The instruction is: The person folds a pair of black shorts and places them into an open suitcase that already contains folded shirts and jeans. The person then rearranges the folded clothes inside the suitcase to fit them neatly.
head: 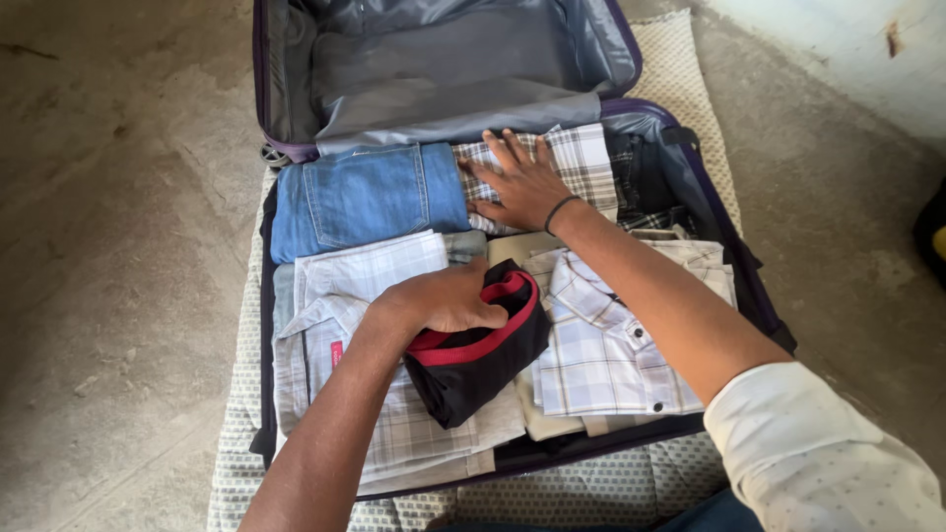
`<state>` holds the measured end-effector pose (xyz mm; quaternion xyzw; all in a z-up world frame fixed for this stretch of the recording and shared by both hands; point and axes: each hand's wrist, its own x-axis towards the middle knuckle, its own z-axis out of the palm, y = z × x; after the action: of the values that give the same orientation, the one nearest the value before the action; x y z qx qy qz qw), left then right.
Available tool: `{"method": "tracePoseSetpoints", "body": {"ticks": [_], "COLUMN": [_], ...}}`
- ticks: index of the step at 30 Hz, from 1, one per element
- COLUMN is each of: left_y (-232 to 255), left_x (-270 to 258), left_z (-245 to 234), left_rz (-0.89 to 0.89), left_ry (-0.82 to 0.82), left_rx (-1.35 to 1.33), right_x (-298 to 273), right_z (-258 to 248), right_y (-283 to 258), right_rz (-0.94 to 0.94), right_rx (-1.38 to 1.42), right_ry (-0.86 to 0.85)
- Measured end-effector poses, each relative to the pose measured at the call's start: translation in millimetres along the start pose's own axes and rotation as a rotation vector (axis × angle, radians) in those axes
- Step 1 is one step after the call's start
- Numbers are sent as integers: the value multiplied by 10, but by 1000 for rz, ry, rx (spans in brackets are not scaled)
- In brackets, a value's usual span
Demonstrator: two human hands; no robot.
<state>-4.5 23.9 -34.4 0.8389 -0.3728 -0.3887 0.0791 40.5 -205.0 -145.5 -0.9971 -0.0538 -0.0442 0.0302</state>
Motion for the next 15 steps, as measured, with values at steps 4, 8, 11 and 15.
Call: {"method": "tracePoseSetpoints", "body": {"ticks": [4,8,11,15], "left_y": [-47,-70,-1,78], "left_x": [28,47,-31,-304], "left_z": [3,16,-62,-285], "left_rz": [103,63,52,157], "left_ry": [42,11,-12,58], "left_rx": [-12,13,3,-83], "right_x": [24,-32,1,-159], "right_z": [64,60,-114,-484], "right_y": [92,105,-17,30], "right_rz": [-20,-32,9,84], "right_rx": [80,71,74,277], "right_ry": [-37,-61,-90,181]}}
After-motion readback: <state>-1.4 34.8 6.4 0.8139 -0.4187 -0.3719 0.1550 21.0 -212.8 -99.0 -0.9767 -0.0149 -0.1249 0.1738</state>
